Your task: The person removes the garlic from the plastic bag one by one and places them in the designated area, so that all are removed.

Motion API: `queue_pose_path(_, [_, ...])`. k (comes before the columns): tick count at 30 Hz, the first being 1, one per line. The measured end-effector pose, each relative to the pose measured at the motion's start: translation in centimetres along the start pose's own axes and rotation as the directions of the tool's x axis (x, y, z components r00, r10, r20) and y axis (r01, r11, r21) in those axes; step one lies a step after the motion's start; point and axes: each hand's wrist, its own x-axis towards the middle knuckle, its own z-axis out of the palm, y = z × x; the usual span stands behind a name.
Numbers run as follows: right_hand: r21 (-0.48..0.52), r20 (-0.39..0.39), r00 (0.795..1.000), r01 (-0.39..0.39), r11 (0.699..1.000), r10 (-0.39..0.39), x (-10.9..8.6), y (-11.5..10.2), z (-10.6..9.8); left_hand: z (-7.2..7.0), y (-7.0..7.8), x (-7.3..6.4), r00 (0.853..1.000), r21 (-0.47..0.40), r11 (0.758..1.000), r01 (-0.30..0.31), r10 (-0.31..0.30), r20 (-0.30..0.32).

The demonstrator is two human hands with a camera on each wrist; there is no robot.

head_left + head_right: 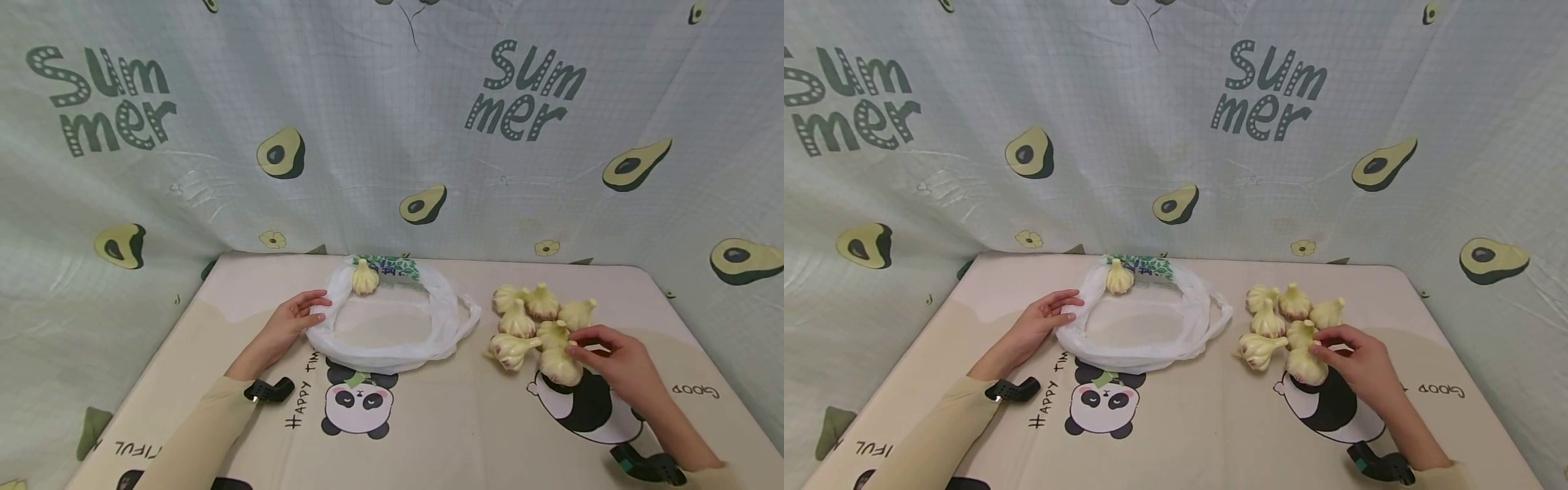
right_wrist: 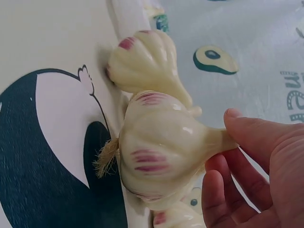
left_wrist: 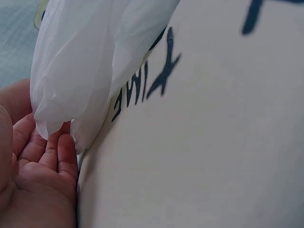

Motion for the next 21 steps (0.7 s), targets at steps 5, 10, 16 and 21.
queue_pose_path(5, [0.009, 0.028, 1.0, 0.004, 1.0, -0.004, 0.1, -0.1, 0.5, 0.1, 0.1, -0.1, 1.0, 0.008, 1.0, -0.006, 0.006, 0.001])
queue_pose_path(10, [0.031, 0.045, 0.999, 0.026, 0.999, -0.027, 0.1, 0.0, 1.2, 0.1, 0.1, 0.0, 1.0, 0.014, 1.0, 0.01, -0.01, -0.013])
queue_pose_path(16, [0.003, 0.034, 0.996, 0.086, 0.996, -0.086, 0.4, 0.2, 1.8, 0.1, 0.0, 0.1, 1.0, 0.016, 1.0, 0.021, -0.02, -0.017])
queue_pose_path(21, [-0.016, 0.047, 0.991, 0.123, 0.992, -0.122, 0.4, 0.0, 1.8, 0.0, 0.1, 0.0, 1.0, 0.021, 1.0, 0.015, -0.015, -0.008])
